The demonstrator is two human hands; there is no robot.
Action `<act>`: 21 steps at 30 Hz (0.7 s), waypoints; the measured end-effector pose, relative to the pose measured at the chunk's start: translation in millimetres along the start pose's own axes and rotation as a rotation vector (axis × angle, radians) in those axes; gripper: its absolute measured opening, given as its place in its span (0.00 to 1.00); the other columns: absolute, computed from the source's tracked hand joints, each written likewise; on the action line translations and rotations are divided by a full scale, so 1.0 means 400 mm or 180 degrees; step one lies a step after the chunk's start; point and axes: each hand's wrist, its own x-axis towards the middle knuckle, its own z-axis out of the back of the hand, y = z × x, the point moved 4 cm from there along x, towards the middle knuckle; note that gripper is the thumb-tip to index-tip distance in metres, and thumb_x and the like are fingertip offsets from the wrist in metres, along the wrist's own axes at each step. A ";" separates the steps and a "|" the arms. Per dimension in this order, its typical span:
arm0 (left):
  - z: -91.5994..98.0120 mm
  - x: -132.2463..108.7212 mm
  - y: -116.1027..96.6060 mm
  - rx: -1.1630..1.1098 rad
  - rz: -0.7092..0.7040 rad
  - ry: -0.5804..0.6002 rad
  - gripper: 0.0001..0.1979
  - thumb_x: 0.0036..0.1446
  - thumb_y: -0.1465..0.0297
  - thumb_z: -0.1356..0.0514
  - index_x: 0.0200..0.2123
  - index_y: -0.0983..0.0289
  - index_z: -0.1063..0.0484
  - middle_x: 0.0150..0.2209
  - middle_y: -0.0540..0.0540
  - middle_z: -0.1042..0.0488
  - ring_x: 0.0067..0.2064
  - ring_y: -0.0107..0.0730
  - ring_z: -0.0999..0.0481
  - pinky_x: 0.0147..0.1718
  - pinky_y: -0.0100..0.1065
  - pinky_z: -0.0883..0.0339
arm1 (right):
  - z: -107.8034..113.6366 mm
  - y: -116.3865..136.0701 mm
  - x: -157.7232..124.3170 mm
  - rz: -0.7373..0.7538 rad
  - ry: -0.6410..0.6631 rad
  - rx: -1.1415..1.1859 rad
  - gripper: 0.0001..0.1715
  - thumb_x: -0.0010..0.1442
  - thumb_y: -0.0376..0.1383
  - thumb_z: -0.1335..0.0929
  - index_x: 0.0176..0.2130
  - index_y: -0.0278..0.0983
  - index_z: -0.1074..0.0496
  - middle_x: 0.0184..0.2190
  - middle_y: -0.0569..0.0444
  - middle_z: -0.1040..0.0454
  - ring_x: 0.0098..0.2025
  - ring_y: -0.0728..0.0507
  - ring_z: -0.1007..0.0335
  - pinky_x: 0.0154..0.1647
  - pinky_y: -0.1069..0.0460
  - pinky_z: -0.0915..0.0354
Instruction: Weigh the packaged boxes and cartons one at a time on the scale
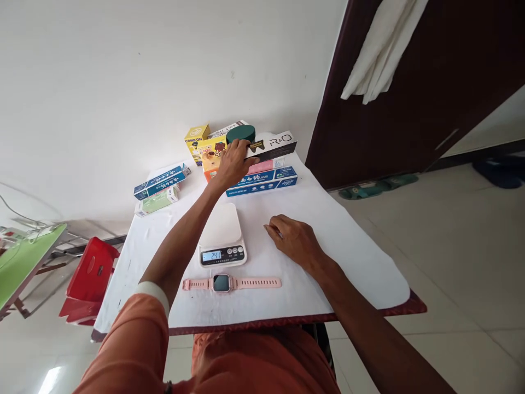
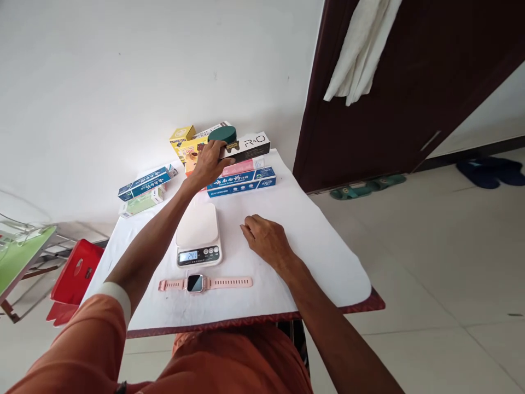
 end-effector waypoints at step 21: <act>0.114 -0.287 0.311 0.0502 0.1735 -0.0850 0.38 0.64 0.51 0.35 0.70 0.62 0.40 0.67 0.74 0.37 0.68 0.65 0.37 0.64 0.59 0.42 | 0.002 0.003 -0.010 0.0335 -0.0189 0.0139 0.22 0.74 0.41 0.38 0.29 0.39 0.30 0.25 0.53 0.25 0.24 0.48 0.36 0.25 0.51 0.45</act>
